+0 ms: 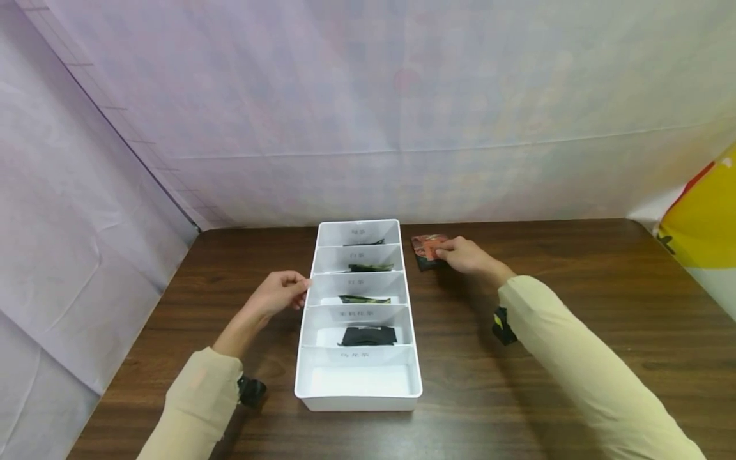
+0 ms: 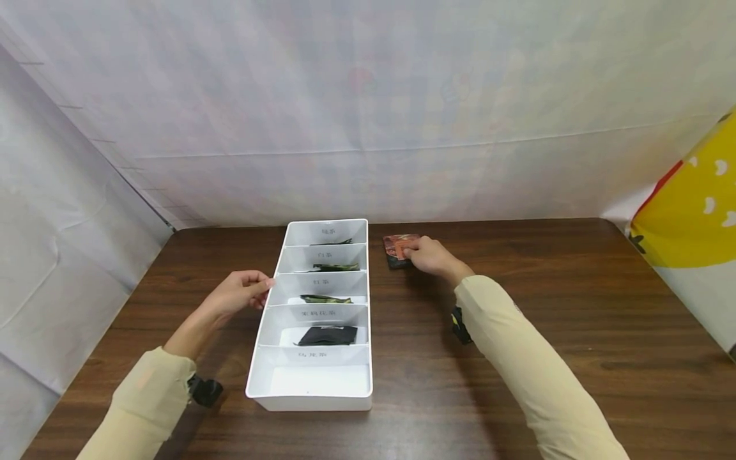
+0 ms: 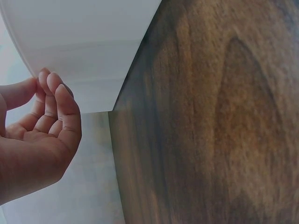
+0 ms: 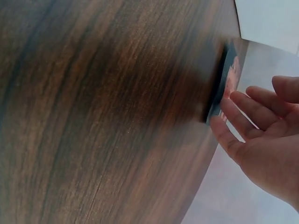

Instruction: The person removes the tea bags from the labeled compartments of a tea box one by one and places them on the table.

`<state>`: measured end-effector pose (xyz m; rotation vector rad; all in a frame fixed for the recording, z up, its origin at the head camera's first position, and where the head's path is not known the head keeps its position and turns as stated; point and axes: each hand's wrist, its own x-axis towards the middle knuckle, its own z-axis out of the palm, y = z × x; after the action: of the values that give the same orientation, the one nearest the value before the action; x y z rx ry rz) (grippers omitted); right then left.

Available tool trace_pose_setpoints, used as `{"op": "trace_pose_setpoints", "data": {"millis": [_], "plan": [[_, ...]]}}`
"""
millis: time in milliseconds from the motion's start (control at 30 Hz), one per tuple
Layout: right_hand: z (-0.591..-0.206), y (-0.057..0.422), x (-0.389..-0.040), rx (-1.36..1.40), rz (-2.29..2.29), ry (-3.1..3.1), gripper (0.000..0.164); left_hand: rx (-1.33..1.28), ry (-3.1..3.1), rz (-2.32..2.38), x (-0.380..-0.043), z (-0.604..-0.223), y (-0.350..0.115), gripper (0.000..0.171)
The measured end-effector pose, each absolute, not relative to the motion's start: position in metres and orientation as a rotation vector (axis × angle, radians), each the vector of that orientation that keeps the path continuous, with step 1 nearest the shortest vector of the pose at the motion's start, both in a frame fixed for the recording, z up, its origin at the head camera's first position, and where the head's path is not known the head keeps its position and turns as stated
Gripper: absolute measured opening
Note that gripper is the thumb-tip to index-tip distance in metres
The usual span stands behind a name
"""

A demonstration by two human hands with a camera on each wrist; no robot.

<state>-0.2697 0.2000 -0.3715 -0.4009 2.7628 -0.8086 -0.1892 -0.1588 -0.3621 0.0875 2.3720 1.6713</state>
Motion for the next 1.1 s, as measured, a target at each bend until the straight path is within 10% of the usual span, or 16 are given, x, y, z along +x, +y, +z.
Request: {"op": "trace_pose_setpoints", "data": {"millis": [1100], "plan": [[-0.291,0.191,-0.223,-0.747,-0.967,2.647,0.028,0.072,2.374,1.663,-0.190,-0.360,-0.160,0.016]]}}
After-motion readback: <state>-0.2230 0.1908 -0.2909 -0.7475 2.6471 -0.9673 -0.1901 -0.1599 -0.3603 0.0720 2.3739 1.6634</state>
